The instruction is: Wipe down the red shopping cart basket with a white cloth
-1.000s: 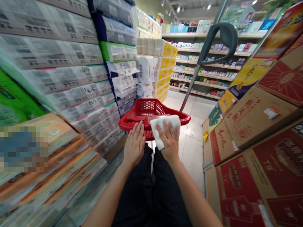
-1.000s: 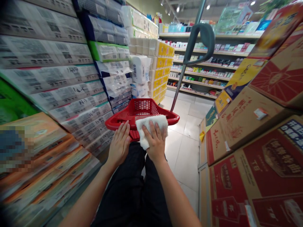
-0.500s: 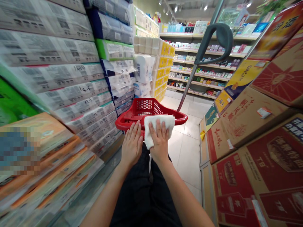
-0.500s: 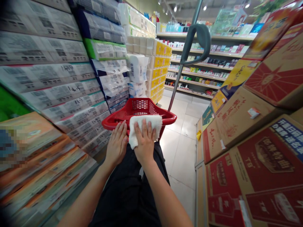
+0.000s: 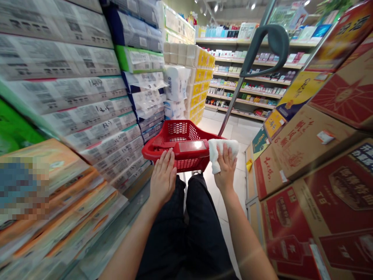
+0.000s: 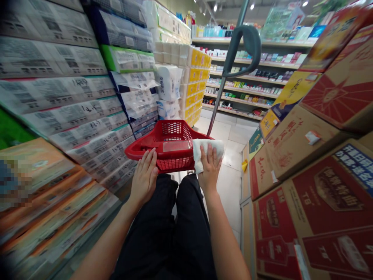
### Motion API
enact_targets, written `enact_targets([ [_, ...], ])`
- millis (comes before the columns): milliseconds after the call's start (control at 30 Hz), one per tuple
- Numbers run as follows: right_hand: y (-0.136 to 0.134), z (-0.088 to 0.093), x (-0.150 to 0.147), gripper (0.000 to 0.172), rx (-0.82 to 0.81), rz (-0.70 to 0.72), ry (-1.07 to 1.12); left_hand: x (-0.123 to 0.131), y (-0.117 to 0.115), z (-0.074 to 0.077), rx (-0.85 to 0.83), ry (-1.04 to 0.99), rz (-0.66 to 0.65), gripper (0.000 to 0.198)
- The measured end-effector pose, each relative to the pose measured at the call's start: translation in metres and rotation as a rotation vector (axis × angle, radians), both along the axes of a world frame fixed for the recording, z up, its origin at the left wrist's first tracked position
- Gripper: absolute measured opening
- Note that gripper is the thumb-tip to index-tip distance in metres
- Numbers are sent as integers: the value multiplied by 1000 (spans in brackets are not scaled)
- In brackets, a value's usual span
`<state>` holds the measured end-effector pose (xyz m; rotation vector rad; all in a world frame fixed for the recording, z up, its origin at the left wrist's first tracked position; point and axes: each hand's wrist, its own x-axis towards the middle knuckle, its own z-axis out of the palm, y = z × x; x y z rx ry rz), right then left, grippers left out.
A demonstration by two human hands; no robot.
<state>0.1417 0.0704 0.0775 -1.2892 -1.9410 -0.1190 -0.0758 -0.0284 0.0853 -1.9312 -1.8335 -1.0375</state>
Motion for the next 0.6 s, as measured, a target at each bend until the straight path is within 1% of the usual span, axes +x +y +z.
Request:
enact_targets([
  [67,-5,3,-11,63,-32,-58,22,0,0,0,1,-3,2,56],
  [133,-18,10,-31,67,-43,-73,2,0,-1,0,-1,-4,6,56],
  [167,-26,15,-44,70,-38,-52,-27,-1,-1,0,-2,-4,7,56],
  [233,-41,24,-67,72,-25,38,-100,-2,-1,-1,-2,-2,4,56],
  [333,-55,36,-88,67,-9,188,-165,-4,-2,-3,18,6,-16,56],
  [400,-54,39,-89,64,10,253,-186,-4,-2,-3,28,11,-18,55],
  [467,-47,38,-78,63,36,272,-195,-3,-2,-2,21,7,-8,55],
  [533,-35,33,-59,60,54,240,-178,-1,-1,-1,4,-2,2,55],
  [600,-20,27,-35,58,51,176,-137,0,-1,0,-4,-6,5,56],
])
